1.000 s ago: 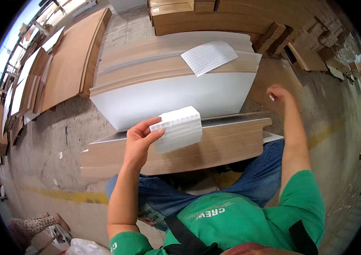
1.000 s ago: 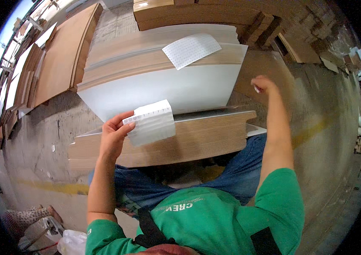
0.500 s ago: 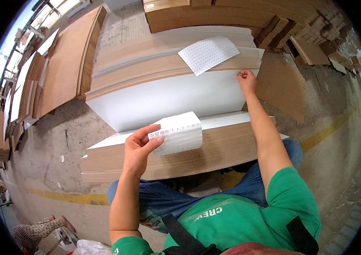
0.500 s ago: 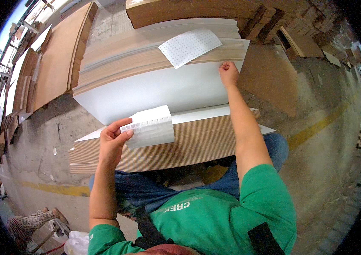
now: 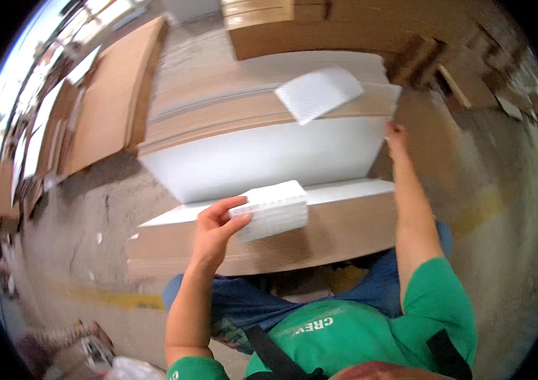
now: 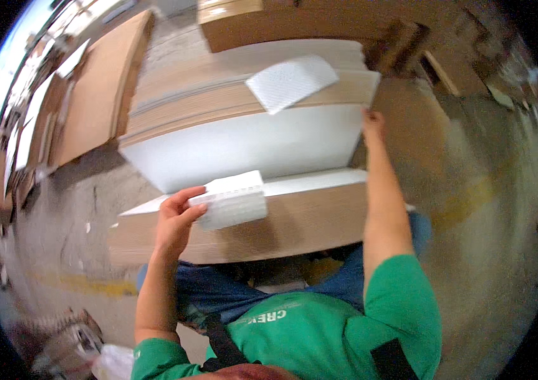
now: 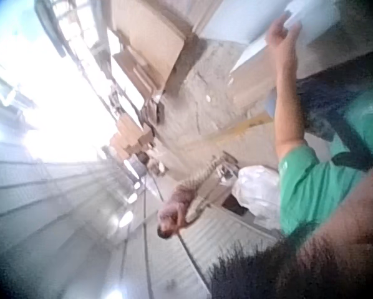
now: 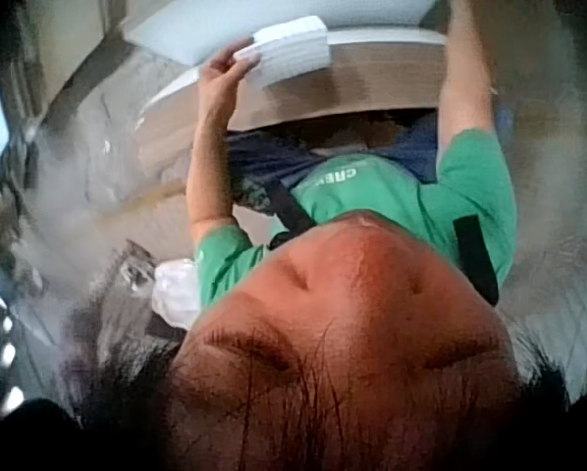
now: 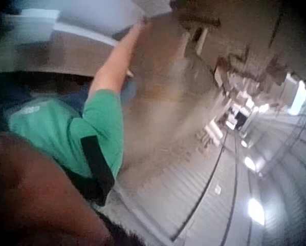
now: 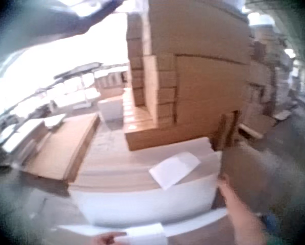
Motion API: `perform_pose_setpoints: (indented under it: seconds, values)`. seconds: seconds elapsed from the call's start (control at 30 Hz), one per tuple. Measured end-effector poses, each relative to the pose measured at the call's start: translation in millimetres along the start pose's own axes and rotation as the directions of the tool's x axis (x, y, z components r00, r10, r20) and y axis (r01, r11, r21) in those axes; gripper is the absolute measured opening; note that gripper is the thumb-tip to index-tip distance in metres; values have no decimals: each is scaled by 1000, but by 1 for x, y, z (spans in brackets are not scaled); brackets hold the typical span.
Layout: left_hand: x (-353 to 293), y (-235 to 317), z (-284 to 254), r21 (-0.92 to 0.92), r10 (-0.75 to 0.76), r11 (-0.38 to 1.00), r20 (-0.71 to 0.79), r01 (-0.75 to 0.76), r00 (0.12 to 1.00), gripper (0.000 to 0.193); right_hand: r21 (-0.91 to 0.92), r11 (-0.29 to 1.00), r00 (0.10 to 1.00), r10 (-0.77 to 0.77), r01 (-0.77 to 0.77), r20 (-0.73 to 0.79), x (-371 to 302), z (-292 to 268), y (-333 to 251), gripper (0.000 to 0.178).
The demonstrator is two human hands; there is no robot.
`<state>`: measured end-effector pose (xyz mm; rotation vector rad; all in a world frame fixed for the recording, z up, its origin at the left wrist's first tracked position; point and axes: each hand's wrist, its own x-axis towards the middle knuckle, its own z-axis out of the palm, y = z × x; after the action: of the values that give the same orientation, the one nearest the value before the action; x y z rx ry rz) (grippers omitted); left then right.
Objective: The person sits on the floor in a warehouse and repeatedly peels individual labels from a roll to apply them to the edges of stacked white foam boards. The person handles the foam boards and the label roll by hand, placing the labels one by one onto the stack.
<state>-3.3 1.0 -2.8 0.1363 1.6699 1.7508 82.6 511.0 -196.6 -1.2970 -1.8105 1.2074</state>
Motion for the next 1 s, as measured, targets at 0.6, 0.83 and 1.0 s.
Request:
perform_pose_setpoints:
  seconds: [0.6,0.83,1.0]
  values:
    - [-7,-2,-2,7,106,994,67,-107,992,35,-75,994,993,89,-83,79,50,-15,3,41]
    - [-12,1,-11,42,54,998,60,-56,997,34,86,968,932,200,-235,303,33,-34,4,26]
    - [-1,3,-22,272,87,958,29,-92,996,33,175,904,835,267,-390,482,0,-56,0,31]
